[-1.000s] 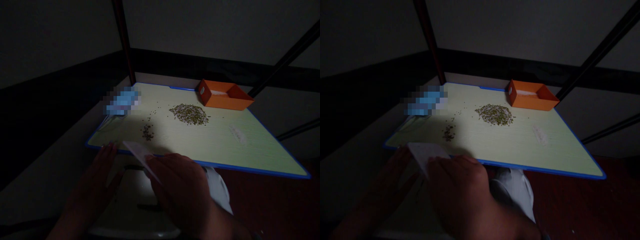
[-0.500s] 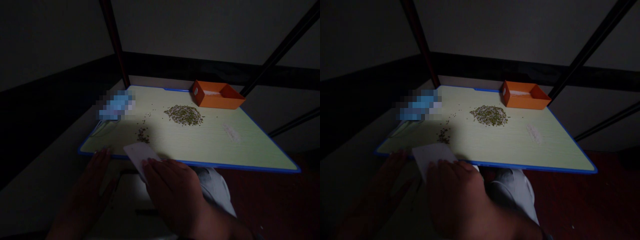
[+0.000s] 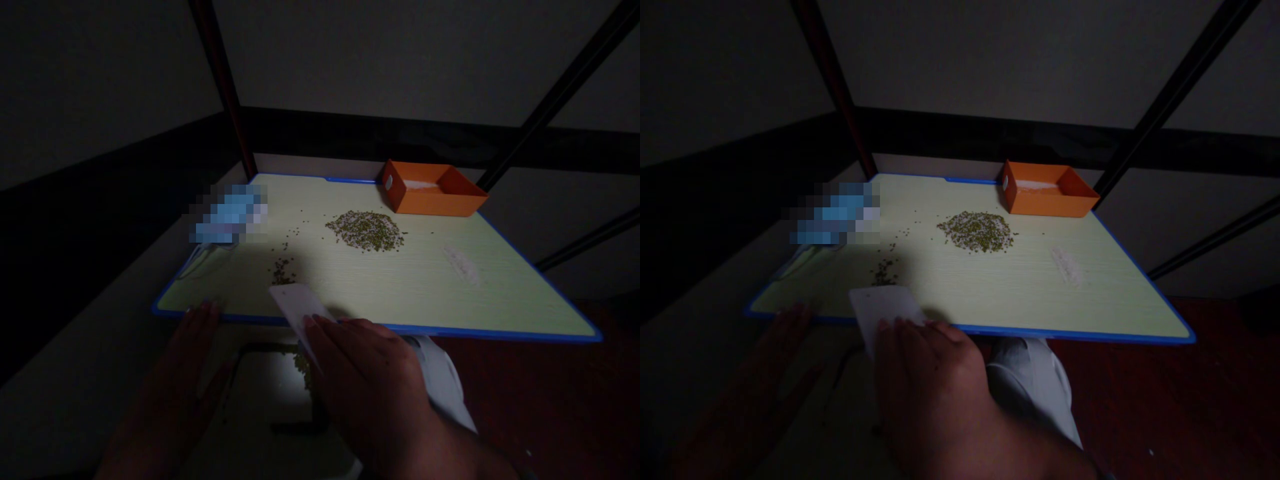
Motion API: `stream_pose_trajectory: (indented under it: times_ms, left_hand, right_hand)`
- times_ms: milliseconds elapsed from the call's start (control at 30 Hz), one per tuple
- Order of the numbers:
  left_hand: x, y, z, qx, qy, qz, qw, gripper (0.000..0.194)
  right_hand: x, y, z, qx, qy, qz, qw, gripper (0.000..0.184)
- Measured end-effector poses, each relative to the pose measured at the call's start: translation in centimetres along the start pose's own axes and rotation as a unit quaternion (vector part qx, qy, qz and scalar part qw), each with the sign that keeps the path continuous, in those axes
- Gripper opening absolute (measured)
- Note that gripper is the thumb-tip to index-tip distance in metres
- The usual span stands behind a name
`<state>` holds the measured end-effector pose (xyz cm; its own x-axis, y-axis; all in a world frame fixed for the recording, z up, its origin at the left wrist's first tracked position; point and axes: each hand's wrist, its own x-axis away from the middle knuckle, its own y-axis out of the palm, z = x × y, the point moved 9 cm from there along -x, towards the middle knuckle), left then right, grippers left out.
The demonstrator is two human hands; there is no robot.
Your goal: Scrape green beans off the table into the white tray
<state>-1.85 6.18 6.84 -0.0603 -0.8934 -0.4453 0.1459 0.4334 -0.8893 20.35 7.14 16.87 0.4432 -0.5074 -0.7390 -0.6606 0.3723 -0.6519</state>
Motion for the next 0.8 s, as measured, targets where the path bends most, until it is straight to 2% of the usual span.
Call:
stream_pose_trajectory:
  times_ms: [167,433,633,800]
  left_hand:
    - [0.1,0.2,-0.3,0.001,-0.007,0.002,1.0,0.068]
    - [0.7,0.9,-1.0,0.019,-0.022,-0.019,0.999,0.068]
    - [1.1,1.5,-2.0,0.031,-0.039,-0.035,0.998,0.072]
    - [1.3,2.0,-2.8,0.038,-0.05,-0.042,0.997,0.072]
  right_hand:
    - [-0.4,0.9,0.5,0.013,0.016,-0.011,1.0,0.025]
    - [-2.0,1.9,-0.6,0.017,-0.011,-0.018,1.0,0.028]
    - [-2.2,2.4,-0.3,0.043,0.015,0.009,0.999,0.026]
    - [-1.7,2.0,0.2,0.064,0.04,0.03,0.997,0.025]
